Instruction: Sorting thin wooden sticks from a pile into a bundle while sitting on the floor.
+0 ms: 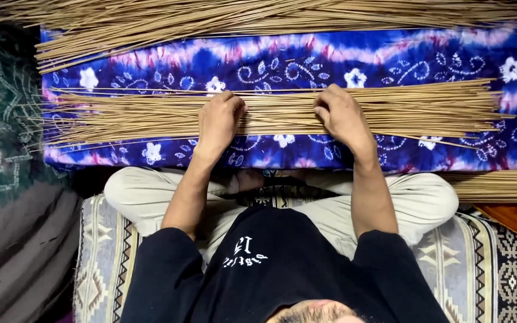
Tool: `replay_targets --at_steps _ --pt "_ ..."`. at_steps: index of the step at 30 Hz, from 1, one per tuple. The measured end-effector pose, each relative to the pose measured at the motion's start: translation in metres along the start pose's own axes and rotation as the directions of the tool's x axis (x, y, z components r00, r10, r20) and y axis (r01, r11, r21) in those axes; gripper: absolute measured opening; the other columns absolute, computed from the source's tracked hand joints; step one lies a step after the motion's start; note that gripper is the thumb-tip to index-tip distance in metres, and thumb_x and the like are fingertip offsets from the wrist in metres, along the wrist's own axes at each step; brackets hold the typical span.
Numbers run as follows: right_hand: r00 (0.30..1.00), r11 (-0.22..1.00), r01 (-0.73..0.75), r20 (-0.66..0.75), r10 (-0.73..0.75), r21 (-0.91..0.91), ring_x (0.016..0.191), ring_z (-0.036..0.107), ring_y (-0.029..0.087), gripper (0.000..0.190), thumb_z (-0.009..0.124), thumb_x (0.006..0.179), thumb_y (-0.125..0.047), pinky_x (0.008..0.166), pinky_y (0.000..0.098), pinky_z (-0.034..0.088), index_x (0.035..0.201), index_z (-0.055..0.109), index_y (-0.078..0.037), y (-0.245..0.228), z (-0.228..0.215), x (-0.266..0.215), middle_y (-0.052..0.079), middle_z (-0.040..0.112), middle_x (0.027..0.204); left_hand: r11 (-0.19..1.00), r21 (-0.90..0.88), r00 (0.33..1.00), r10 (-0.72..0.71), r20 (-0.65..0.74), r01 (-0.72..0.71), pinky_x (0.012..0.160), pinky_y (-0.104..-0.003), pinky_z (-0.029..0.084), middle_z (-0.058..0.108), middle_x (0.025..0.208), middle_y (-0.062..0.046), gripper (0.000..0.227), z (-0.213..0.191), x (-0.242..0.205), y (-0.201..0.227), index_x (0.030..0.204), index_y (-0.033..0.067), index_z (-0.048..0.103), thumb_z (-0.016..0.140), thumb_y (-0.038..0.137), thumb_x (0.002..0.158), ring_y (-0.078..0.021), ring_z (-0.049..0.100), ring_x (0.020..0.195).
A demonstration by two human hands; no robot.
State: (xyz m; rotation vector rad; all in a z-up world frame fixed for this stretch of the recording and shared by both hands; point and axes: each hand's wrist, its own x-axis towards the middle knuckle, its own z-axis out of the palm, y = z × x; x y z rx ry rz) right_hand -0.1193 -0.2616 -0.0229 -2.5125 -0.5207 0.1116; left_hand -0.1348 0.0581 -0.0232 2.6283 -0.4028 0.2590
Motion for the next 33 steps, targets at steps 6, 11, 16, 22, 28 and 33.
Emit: replay_targets --at_steps 6,11,16,22,28,33 --pt "0.999 0.996 0.022 -0.043 -0.019 0.083 0.102 0.062 0.044 0.005 0.075 0.088 -0.005 0.092 0.0526 0.051 0.093 0.074 -0.005 0.001 0.006 0.001 0.018 0.062 0.101 0.981 0.194 0.998 0.013 0.055 -0.023 0.065 -0.037 0.053 0.062 0.082 0.003 0.013 0.028 0.000 -0.015 0.082 0.0238 0.072 0.078 0.033 0.089 -0.0228 0.063 0.084" --pt "0.985 0.984 0.007 -0.171 0.024 0.177 0.090 0.067 0.039 0.011 0.079 0.090 -0.013 0.085 0.0476 0.052 0.100 0.074 -0.012 0.023 0.015 0.021 0.012 0.061 0.091 0.997 0.079 1.000 -0.027 0.014 0.026 0.067 -0.041 0.053 0.063 0.084 -0.004 0.030 0.031 0.015 -0.012 0.095 0.0175 0.071 0.070 0.048 0.096 -0.0284 0.065 0.083" --pt "0.940 0.993 0.056 -0.341 -0.017 0.105 0.078 0.061 0.028 0.007 0.077 0.092 -0.008 0.073 0.0399 0.050 0.095 0.070 -0.006 0.035 0.013 0.067 0.010 0.059 0.085 0.999 0.040 0.996 0.008 -0.093 -0.004 0.071 -0.040 0.050 0.061 0.090 -0.007 0.029 0.036 0.060 -0.002 0.100 0.0089 0.071 0.073 0.037 0.094 -0.0267 0.060 0.084" --pt "0.857 0.996 0.067 -0.509 -0.084 -0.052 0.075 0.057 0.021 0.005 0.073 0.090 -0.002 0.064 0.0330 0.048 0.094 0.072 -0.001 0.041 0.000 0.123 0.009 0.059 0.088 0.999 0.047 0.961 0.036 -0.274 -0.024 0.070 -0.033 0.052 0.060 0.098 -0.006 0.019 0.092 0.133 -0.035 0.103 0.0095 0.069 0.074 0.026 0.094 -0.0180 0.056 0.083" --pt "0.768 0.997 0.028 -0.637 -0.071 -0.077 0.085 0.060 0.023 0.022 0.072 0.087 0.004 0.069 0.0332 0.055 0.108 0.071 -0.003 0.045 0.007 0.153 0.010 0.057 0.101 0.999 0.029 0.907 -0.016 -0.420 0.031 0.083 -0.036 0.055 0.059 0.111 -0.008 0.018 0.102 0.166 -0.043 0.111 0.0103 0.069 0.072 0.016 0.093 -0.0225 0.059 0.099" --pt "0.764 0.998 0.034 -0.642 -0.059 -0.051 0.091 0.060 0.025 0.027 0.071 0.090 0.004 0.076 0.0348 0.060 0.115 0.070 -0.004 0.062 0.017 0.163 0.014 0.055 0.106 0.999 0.004 0.893 -0.031 -0.449 0.037 0.079 -0.034 0.060 0.060 0.111 -0.006 0.027 0.102 0.170 -0.056 0.115 0.0164 0.071 0.079 0.011 0.090 -0.0208 0.059 0.096"
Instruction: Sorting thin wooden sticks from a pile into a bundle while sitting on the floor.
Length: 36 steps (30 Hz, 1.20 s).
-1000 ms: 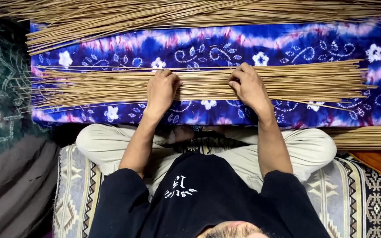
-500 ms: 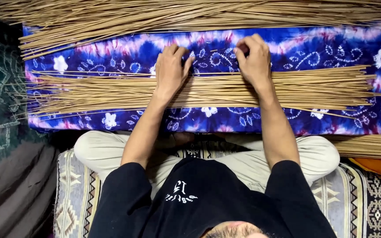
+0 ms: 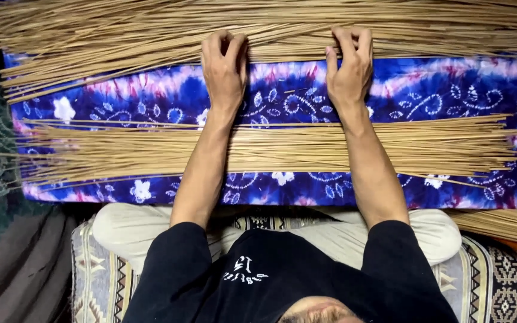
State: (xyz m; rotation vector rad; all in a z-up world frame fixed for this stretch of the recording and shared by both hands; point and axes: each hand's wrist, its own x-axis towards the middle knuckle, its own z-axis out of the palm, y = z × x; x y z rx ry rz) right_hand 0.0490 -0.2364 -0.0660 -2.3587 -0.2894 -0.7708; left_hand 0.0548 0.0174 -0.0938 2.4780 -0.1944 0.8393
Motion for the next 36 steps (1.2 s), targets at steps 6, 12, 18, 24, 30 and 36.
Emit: replay_targets --at_steps 6,12,18,24,30,36 --pt "0.999 0.999 -0.036 0.004 0.037 -0.027 0.092 0.060 0.026 0.033 0.072 0.090 0.002 0.075 0.0356 0.062 0.120 0.067 -0.011 0.014 0.010 -0.006 0.013 0.053 0.110 0.998 0.054 0.999 0.022 0.027 -0.023 0.087 -0.041 0.046 0.061 0.107 -0.005 0.014 -0.003 0.002 -0.002 0.103 0.0151 0.078 0.081 0.022 0.091 -0.0214 0.054 0.098" --pt "0.999 0.998 -0.047 0.021 0.048 -0.031 0.090 0.057 0.022 0.044 0.069 0.096 -0.001 0.072 0.0312 0.059 0.136 0.059 -0.017 0.011 0.005 -0.005 0.012 0.050 0.113 0.997 0.061 0.999 0.046 0.011 -0.046 0.093 -0.040 0.047 0.066 0.113 -0.004 0.020 -0.013 -0.002 0.007 0.109 0.0111 0.076 0.082 0.019 0.091 -0.0208 0.059 0.101" --pt "0.996 1.000 -0.017 -0.083 0.018 0.009 0.089 0.052 0.022 0.026 0.069 0.091 0.003 0.070 0.0302 0.052 0.114 0.071 -0.007 0.007 0.000 0.001 0.012 0.046 0.109 0.989 0.098 0.989 0.123 -0.083 -0.115 0.102 -0.042 0.037 0.072 0.112 -0.002 0.023 -0.017 -0.009 0.007 0.113 0.0152 0.071 0.078 0.017 0.091 -0.0203 0.064 0.106" --pt "0.977 0.999 0.030 -0.213 -0.026 0.014 0.071 0.058 0.018 0.007 0.065 0.093 0.002 0.055 0.0254 0.051 0.094 0.072 0.000 0.015 -0.001 0.004 0.011 0.057 0.098 0.991 0.098 0.982 0.108 -0.154 -0.094 0.104 -0.040 0.035 0.071 0.112 0.001 0.017 -0.014 -0.009 0.002 0.111 0.0159 0.072 0.074 0.015 0.094 -0.0184 0.062 0.107" --pt "0.910 0.997 0.027 -0.410 -0.055 -0.074 0.094 0.048 0.023 0.012 0.066 0.093 -0.015 0.086 0.0412 0.042 0.085 0.067 -0.005 -0.002 -0.009 0.010 0.007 0.050 0.096 0.997 0.064 0.987 0.059 -0.149 -0.050 0.116 -0.043 0.036 0.068 0.116 0.000 0.020 -0.024 -0.005 0.011 0.112 0.0138 0.072 0.072 0.008 0.093 -0.0208 0.057 0.123" --pt "0.876 0.975 0.014 -0.467 -0.120 -0.223 0.109 0.047 0.028 0.012 0.073 0.088 -0.019 0.099 0.0509 0.042 0.086 0.069 -0.009 -0.022 -0.017 0.009 0.007 0.054 0.106 1.000 0.004 0.983 0.027 -0.182 -0.027 0.118 -0.049 0.038 0.069 0.117 0.000 0.015 -0.024 -0.002 0.007 0.109 0.0133 0.073 0.070 0.008 0.096 -0.0243 0.055 0.126"
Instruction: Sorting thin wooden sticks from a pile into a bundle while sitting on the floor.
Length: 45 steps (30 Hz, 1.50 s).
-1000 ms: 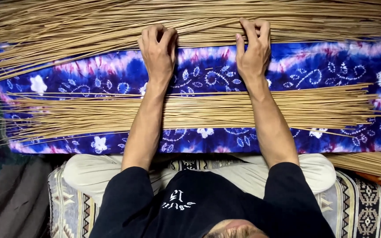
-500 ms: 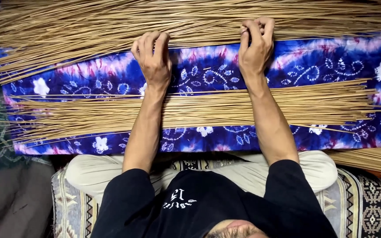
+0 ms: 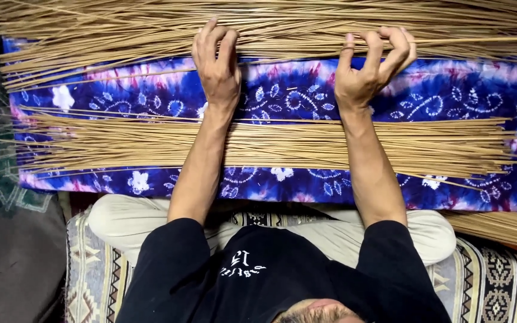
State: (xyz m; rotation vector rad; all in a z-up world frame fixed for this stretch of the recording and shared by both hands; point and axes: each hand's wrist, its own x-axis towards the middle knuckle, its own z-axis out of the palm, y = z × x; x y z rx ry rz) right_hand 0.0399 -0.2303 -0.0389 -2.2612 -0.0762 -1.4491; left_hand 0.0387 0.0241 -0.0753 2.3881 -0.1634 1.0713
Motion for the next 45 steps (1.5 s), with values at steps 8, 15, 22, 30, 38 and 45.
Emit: replay_targets --at_steps 8,15,22,30,38,45 --pt "0.997 0.996 0.050 0.056 -0.054 0.070 0.099 0.048 0.025 0.018 0.078 0.083 -0.009 0.091 0.0457 0.044 0.099 0.069 -0.010 0.012 0.005 -0.006 0.006 0.053 0.105 1.000 -0.009 0.999 -0.003 -0.040 0.003 0.116 -0.053 0.035 0.068 0.116 -0.006 0.013 0.004 -0.002 -0.004 0.110 0.0118 0.070 0.072 0.017 0.098 -0.0282 0.058 0.123" --pt "0.996 0.998 0.057 0.070 -0.060 0.038 0.093 0.047 0.022 0.022 0.076 0.084 -0.005 0.082 0.0367 0.045 0.105 0.073 -0.011 0.001 -0.002 -0.002 0.003 0.057 0.101 0.999 0.014 0.998 -0.031 -0.062 0.032 0.116 -0.053 0.034 0.068 0.115 -0.004 0.012 0.007 -0.004 -0.008 0.107 0.0141 0.072 0.074 0.016 0.096 -0.0274 0.057 0.122" --pt "1.000 0.987 0.026 0.009 -0.025 -0.158 0.100 0.046 0.019 0.007 0.081 0.087 -0.018 0.090 0.0327 0.040 0.093 0.084 -0.019 0.003 -0.009 0.002 -0.006 0.065 0.116 0.999 0.043 0.999 0.005 -0.034 -0.003 0.112 -0.050 0.025 0.068 0.113 0.002 0.011 -0.006 0.008 -0.003 0.106 0.0176 0.076 0.076 0.018 0.095 -0.0205 0.058 0.118" --pt "0.943 0.998 0.058 0.330 -0.047 -0.026 0.080 0.053 0.021 0.005 0.076 0.088 -0.011 0.076 0.0344 0.044 0.083 0.074 -0.008 -0.002 -0.061 0.021 0.005 0.060 0.086 0.997 0.056 0.985 0.047 0.163 -0.057 0.105 -0.054 0.017 0.067 0.100 0.003 0.011 -0.084 0.018 0.020 0.107 0.0159 0.078 0.079 0.016 0.096 -0.0188 0.057 0.102" --pt "0.569 0.979 -0.111 0.819 -0.081 0.173 0.066 0.053 0.017 0.006 0.072 0.093 0.004 0.059 0.0284 0.051 0.094 0.069 -0.001 -0.004 -0.126 -0.010 0.009 0.064 0.091 0.898 -0.401 0.776 0.380 0.504 -0.179 0.068 -0.024 0.055 0.072 0.090 -0.006 0.025 -0.118 -0.031 0.018 0.115 0.0059 0.076 0.062 -0.005 0.098 -0.0153 0.063 0.075" --pt "0.348 0.979 -0.197 0.937 0.031 0.041 0.093 0.068 0.041 0.013 0.080 0.085 -0.009 0.080 0.0516 0.053 0.096 0.074 -0.012 -0.007 -0.161 -0.023 0.013 0.066 0.095 0.888 -0.446 0.719 0.385 0.579 -0.116 0.078 -0.043 0.053 0.064 0.092 -0.007 0.015 -0.135 -0.072 0.021 0.101 0.0135 0.070 0.071 0.002 0.091 -0.0320 0.066 0.088"
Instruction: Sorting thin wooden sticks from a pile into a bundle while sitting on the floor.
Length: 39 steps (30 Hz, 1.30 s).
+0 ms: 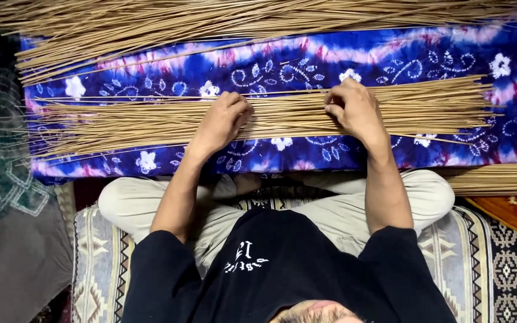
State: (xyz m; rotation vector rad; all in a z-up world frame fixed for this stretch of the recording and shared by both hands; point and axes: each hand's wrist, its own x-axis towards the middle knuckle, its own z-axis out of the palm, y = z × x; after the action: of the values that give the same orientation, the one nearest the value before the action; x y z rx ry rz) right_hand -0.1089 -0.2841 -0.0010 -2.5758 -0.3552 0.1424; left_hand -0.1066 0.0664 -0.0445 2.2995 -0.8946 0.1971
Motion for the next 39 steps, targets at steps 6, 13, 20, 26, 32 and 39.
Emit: replay_targets --at_steps 6,13,20,26,32,39 --pt "1.000 0.999 -0.004 -0.001 0.004 -0.052 0.100 0.064 0.036 0.008 0.080 0.087 -0.015 0.090 0.0456 0.051 0.093 0.075 -0.016 0.006 0.018 -0.011 0.011 0.065 0.096 0.993 0.099 0.997 -0.071 -0.004 0.071 0.076 -0.041 0.049 0.061 0.096 -0.003 0.012 0.013 -0.012 -0.002 0.097 0.0167 0.071 0.076 0.010 0.089 -0.0276 0.061 0.094" --pt "0.999 0.998 0.010 -0.041 -0.007 0.064 0.096 0.064 0.037 0.014 0.082 0.085 -0.015 0.088 0.0476 0.051 0.097 0.075 -0.013 0.015 0.025 -0.003 0.013 0.065 0.093 0.983 0.139 0.993 -0.115 -0.027 0.118 0.081 -0.036 0.046 0.061 0.094 0.002 0.004 0.025 -0.010 -0.017 0.100 0.0239 0.071 0.072 0.023 0.096 -0.0211 0.059 0.093" --pt "0.932 0.987 0.144 -0.346 -0.113 0.066 0.078 0.057 0.023 0.008 0.079 0.094 -0.008 0.077 0.0402 0.050 0.095 0.073 -0.003 0.042 0.035 0.056 0.011 0.061 0.091 0.988 0.104 0.986 -0.097 -0.133 0.111 0.077 -0.033 0.040 0.060 0.092 -0.005 0.024 0.021 0.050 -0.008 0.099 0.0064 0.075 0.070 0.030 0.101 -0.0184 0.050 0.085" --pt "0.828 0.988 0.156 -0.545 -0.133 -0.006 0.086 0.056 0.025 0.009 0.076 0.085 0.001 0.075 0.0377 0.048 0.094 0.074 -0.002 0.030 0.022 0.113 0.009 0.054 0.092 0.955 0.188 0.938 -0.164 -0.304 0.228 0.078 -0.036 0.047 0.060 0.100 -0.006 0.017 0.041 0.108 -0.041 0.104 0.0069 0.071 0.076 0.017 0.092 -0.0214 0.054 0.090" --pt "0.808 0.987 0.120 -0.568 -0.158 -0.104 0.089 0.054 0.024 0.014 0.078 0.084 0.004 0.072 0.0352 0.052 0.098 0.076 0.000 0.032 0.034 0.134 0.010 0.054 0.099 0.931 0.270 0.924 -0.142 -0.356 0.247 0.083 -0.037 0.044 0.059 0.105 -0.006 0.014 0.059 0.119 -0.072 0.104 0.0104 0.071 0.075 0.018 0.093 -0.0211 0.053 0.096" --pt "0.749 0.976 0.094 -0.631 -0.201 -0.198 0.088 0.052 0.020 0.007 0.082 0.086 -0.001 0.069 0.0292 0.052 0.088 0.079 -0.007 0.035 0.038 0.139 0.005 0.059 0.097 0.918 0.296 0.937 -0.172 -0.304 0.264 0.081 -0.035 0.045 0.062 0.102 -0.006 0.015 0.068 0.112 -0.086 0.106 0.0127 0.074 0.072 0.023 0.097 -0.0200 0.053 0.094"
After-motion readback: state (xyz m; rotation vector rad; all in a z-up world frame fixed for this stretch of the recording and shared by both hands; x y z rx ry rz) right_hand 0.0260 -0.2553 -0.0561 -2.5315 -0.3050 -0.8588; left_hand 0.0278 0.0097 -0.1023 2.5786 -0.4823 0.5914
